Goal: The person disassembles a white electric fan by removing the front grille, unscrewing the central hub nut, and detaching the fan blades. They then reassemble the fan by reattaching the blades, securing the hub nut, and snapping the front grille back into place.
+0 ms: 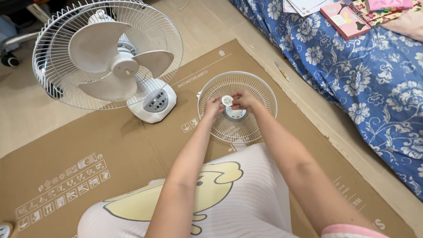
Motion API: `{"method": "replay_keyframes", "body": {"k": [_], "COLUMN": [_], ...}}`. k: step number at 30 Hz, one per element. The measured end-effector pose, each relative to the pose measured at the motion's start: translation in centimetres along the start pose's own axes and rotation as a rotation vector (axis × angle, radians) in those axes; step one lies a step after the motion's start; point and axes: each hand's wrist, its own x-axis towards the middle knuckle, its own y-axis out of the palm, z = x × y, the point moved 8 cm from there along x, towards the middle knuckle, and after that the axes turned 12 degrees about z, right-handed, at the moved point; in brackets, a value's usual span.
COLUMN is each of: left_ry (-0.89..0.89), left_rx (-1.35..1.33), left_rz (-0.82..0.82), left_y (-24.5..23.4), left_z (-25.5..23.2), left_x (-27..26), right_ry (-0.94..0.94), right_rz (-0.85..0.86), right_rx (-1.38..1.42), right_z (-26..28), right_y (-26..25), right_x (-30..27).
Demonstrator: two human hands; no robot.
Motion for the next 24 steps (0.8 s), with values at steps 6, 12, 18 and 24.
{"method": "replay_keyframes", "body": {"k": [6, 12, 18, 24], "left_ry": [-0.097, -0.18, -0.226, -0.297], "left_rx": [-0.014, -0.096, -0.192, -0.209], "left_rz": [-0.006, -0.093, -0.061, -0.006], "left_y": [-0.8, -1.4, -1.0, -0.9], "left_z": [3.1, 5.9, 7.6, 8.3], "left_x": [1.0, 1.3, 1.2, 0.4], "right_ry": [0.104, 0.135, 0.198, 0.204], "right_rz": [0.046, -0.001, -0.093, -0.069], "right_rx": [0.058, 0.116, 0.081, 0.058], "right_z": [-3.8, -7.0, -10.0, -11.3], "right_y": [-0.5, -0.1, 0.4, 1.7], "right_x": [2.1, 5.0, 6.8, 7.8]}}
